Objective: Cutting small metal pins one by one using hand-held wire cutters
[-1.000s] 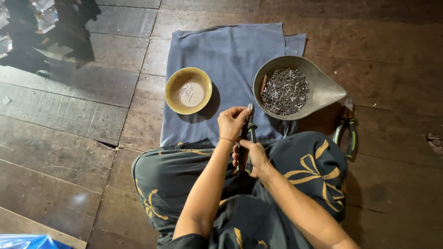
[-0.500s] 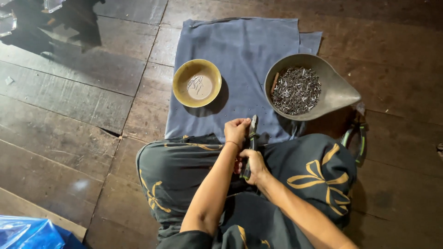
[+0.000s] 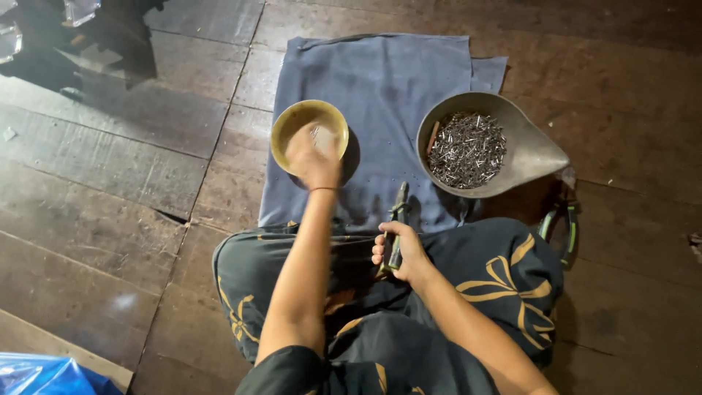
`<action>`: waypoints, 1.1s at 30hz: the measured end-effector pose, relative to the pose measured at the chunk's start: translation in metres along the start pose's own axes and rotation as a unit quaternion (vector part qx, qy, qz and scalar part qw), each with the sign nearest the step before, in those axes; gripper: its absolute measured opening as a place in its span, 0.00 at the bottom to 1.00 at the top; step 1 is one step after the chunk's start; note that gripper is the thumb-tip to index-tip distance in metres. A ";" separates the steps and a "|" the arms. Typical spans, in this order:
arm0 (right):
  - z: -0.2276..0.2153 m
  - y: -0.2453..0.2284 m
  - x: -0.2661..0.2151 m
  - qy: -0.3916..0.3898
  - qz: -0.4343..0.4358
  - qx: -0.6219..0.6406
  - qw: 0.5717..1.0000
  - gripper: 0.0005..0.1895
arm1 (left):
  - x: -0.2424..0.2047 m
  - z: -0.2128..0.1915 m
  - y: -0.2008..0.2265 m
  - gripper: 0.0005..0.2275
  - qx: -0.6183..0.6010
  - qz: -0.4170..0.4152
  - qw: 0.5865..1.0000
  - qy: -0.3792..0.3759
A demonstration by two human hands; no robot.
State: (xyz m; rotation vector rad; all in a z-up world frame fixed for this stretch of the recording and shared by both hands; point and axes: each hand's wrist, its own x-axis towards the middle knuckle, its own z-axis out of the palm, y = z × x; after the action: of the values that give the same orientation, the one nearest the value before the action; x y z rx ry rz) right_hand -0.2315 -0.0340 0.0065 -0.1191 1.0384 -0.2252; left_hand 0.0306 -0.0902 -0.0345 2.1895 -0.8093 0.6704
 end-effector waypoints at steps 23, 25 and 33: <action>-0.036 0.000 0.042 0.101 -0.045 -0.037 0.993 0.17 | -0.122 0.071 0.203 0.04 -0.045 0.317 0.900 -0.297; -0.035 0.002 0.045 0.096 -0.049 -0.029 0.994 0.16 | -0.126 0.078 0.203 0.04 -0.057 0.307 0.901 -0.300; -0.040 0.008 0.059 0.073 -0.061 0.003 0.995 0.15 | -0.119 0.065 0.210 0.09 -0.053 0.283 0.832 -0.474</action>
State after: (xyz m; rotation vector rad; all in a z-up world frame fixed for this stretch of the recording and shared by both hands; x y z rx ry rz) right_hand -0.2363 -0.0400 -0.0645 -0.1632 1.1768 -0.3512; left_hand -0.1845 -0.2155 -0.0629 2.1076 -1.9884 -0.3006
